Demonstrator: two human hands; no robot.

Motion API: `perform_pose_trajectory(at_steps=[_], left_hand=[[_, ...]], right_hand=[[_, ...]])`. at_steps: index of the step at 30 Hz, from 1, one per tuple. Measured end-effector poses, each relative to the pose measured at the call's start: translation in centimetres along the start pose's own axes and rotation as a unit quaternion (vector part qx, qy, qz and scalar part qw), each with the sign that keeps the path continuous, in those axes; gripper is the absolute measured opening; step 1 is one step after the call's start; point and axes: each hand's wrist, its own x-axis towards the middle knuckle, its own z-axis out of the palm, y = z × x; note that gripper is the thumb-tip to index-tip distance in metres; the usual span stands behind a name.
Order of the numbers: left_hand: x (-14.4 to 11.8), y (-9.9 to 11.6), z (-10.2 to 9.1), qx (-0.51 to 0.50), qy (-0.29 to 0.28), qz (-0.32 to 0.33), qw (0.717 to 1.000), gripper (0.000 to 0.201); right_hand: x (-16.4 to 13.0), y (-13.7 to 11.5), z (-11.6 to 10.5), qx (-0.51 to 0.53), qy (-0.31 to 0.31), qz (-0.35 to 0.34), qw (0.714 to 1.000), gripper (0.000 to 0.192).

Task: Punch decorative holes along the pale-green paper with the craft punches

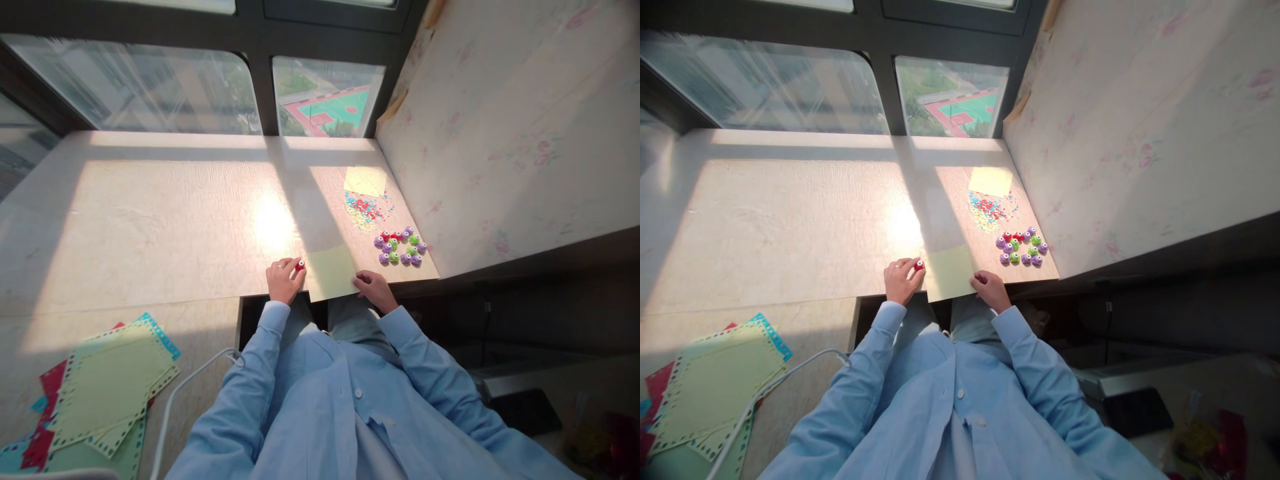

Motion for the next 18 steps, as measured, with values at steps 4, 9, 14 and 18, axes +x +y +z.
perform_pose_trajectory(at_steps=[4, 9, 14, 18], left_hand=[[0.0, 0.1, 0.0, 0.005, -0.001, -0.002, 1.000, 0.028], [0.0, 0.1, -0.2, -0.004, 0.005, 0.000, 1.000, 0.023], [0.1, 0.0, -0.1, -0.040, 0.018, -0.028, 0.999, 0.018], [0.2, -0.1, 0.1, -0.061, 0.026, -0.064, 0.996, 0.018]], right_hand=[[1.5, -0.5, -0.2, 0.074, -0.020, 0.040, 0.996, 0.040], [3.7, -1.1, -0.1, 0.021, -0.016, 0.030, 0.999, 0.038], [4.5, -0.4, -0.1, -0.023, 0.020, -0.041, 0.999, 0.034], [3.7, 0.0, -0.3, 0.049, 0.023, -0.031, 0.998, 0.042]])
